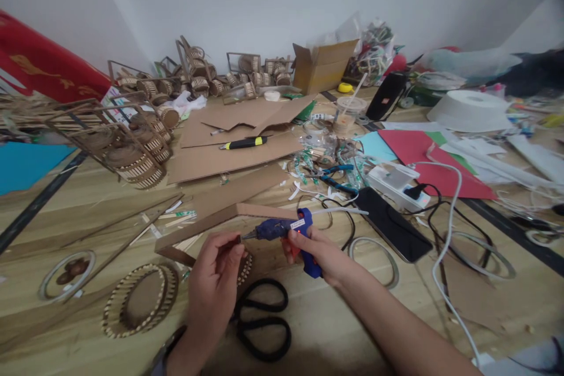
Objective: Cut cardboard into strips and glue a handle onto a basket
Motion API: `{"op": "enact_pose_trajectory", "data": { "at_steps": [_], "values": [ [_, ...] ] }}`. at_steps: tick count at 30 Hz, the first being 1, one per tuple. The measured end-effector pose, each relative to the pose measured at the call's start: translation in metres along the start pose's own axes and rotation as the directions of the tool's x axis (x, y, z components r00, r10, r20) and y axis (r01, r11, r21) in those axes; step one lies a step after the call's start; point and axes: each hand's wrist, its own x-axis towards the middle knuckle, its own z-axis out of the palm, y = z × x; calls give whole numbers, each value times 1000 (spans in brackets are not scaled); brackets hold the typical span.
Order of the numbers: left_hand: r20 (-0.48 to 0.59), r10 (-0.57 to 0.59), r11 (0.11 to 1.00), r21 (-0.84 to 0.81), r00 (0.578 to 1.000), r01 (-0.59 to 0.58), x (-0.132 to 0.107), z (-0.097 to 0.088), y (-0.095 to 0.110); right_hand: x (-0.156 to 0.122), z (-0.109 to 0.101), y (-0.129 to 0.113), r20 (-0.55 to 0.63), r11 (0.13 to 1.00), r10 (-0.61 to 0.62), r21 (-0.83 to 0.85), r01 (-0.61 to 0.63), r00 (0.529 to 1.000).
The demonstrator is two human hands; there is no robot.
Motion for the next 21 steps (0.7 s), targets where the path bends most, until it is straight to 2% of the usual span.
{"op": "enact_pose_trajectory", "data": {
  "at_steps": [21],
  "values": [
    [-38,57,998,3,998,-57,1,-1,5,1,0,5,-35,1000,4,-21,-5,999]
  ]
}}
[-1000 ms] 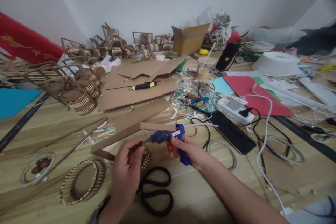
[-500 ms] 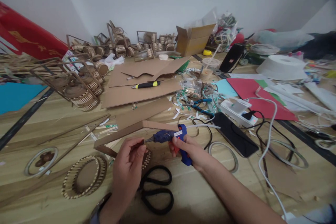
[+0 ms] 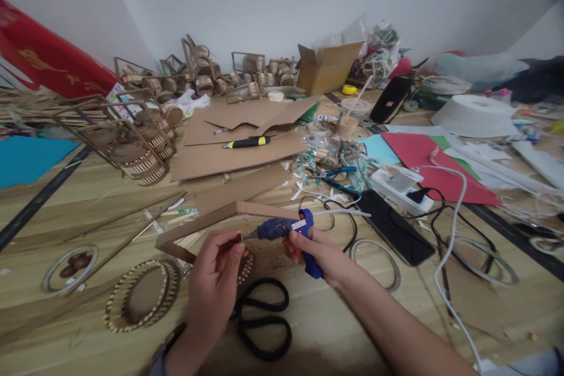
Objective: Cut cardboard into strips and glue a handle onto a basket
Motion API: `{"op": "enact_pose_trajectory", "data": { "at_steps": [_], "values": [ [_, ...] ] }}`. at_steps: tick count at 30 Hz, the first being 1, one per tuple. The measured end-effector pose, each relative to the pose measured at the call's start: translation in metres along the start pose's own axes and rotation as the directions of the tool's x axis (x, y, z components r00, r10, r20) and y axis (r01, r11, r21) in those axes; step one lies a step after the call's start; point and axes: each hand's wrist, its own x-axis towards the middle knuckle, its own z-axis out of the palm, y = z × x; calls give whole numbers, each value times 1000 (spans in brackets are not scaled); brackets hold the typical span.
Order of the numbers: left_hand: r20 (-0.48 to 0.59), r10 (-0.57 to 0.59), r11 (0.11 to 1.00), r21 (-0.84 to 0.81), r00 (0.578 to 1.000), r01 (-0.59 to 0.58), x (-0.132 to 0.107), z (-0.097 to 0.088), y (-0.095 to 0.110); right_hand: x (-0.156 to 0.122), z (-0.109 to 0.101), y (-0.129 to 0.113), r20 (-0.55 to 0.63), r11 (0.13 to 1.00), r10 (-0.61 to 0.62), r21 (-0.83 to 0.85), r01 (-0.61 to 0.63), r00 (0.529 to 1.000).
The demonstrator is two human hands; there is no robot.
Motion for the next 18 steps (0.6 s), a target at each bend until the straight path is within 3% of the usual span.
{"op": "enact_pose_trajectory", "data": {
  "at_steps": [18],
  "values": [
    [-19,28,1000,11,999,-27,2,-2,0,-1,1,-4,6,998,3,-68,-3,1000]
  ]
}}
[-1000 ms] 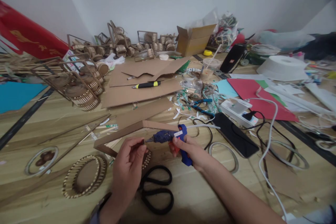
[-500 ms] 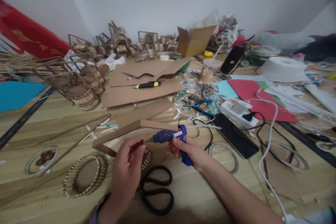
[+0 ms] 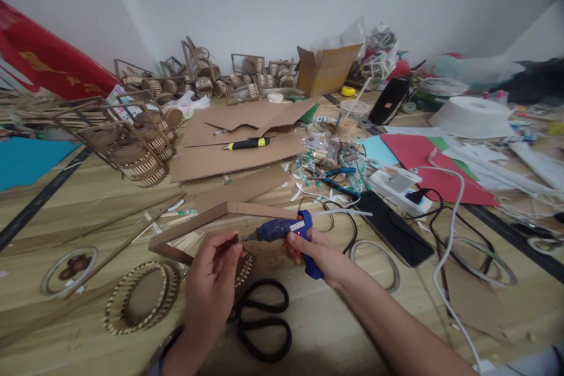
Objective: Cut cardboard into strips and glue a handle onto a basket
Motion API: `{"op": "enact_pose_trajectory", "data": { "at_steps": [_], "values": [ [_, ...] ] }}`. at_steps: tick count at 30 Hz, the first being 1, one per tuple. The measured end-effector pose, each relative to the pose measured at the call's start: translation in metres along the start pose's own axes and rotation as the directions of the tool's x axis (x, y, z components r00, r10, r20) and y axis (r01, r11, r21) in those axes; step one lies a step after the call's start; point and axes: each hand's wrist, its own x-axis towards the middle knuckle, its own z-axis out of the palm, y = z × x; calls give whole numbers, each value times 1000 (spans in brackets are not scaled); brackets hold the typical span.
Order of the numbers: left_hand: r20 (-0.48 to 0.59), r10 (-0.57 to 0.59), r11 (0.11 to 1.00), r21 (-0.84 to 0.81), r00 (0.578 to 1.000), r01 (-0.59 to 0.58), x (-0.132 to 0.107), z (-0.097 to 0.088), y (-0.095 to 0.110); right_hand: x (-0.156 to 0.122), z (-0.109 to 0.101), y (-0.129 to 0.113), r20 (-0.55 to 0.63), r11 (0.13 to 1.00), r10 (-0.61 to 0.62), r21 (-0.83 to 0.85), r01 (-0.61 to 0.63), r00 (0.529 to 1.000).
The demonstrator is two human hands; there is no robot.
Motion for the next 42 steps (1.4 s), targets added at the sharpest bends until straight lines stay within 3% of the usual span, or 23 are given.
{"op": "enact_pose_trajectory", "data": {
  "at_steps": [18,31,42],
  "values": [
    [-7,-45,999,-19,999,44,0,-1,0,1,-4,3,-12,995,4,-99,-5,1000],
    [26,-99,995,3,995,99,-2,1,-5,-2,-1,5,-10,985,-134,-114,132,991],
    [31,-62,998,-2,998,62,-1,1,-5,-4,3,0,17,984,-136,-111,137,991]
  ]
}}
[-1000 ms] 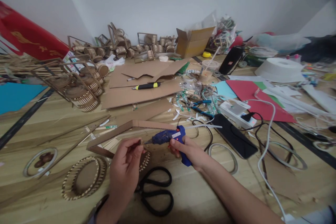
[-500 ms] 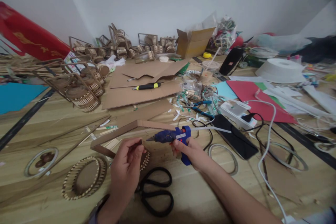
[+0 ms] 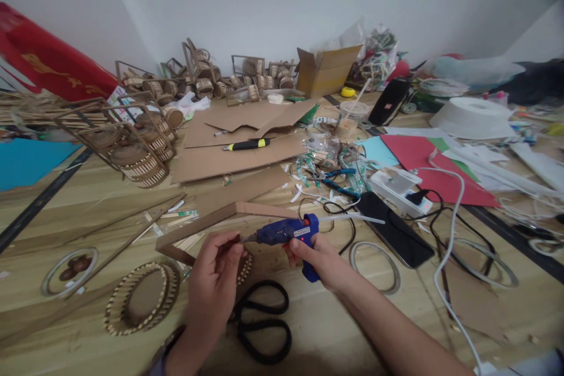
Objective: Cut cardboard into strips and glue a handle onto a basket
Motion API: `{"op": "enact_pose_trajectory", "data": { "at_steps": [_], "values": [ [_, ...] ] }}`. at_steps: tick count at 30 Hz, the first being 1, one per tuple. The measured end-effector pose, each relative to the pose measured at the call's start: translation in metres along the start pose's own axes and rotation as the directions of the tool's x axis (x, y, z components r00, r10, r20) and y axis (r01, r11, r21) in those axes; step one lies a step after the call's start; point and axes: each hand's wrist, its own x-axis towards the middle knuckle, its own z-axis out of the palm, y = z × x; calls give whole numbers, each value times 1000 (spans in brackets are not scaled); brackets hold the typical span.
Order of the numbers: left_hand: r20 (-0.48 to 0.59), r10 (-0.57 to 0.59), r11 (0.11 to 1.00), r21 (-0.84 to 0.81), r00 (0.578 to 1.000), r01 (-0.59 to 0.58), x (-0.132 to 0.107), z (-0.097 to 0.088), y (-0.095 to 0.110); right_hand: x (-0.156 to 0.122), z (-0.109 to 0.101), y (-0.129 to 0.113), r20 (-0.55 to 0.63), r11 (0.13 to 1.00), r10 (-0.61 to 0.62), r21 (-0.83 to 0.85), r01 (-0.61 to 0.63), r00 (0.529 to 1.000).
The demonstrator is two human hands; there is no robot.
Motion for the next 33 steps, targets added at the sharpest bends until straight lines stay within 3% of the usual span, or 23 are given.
{"op": "enact_pose_trajectory", "data": {
  "at_steps": [33],
  "values": [
    [-34,-25,1000,-1,999,25,0,-2,3,2,-10,11,-3,993,41,-108,-41,999]
  ]
}}
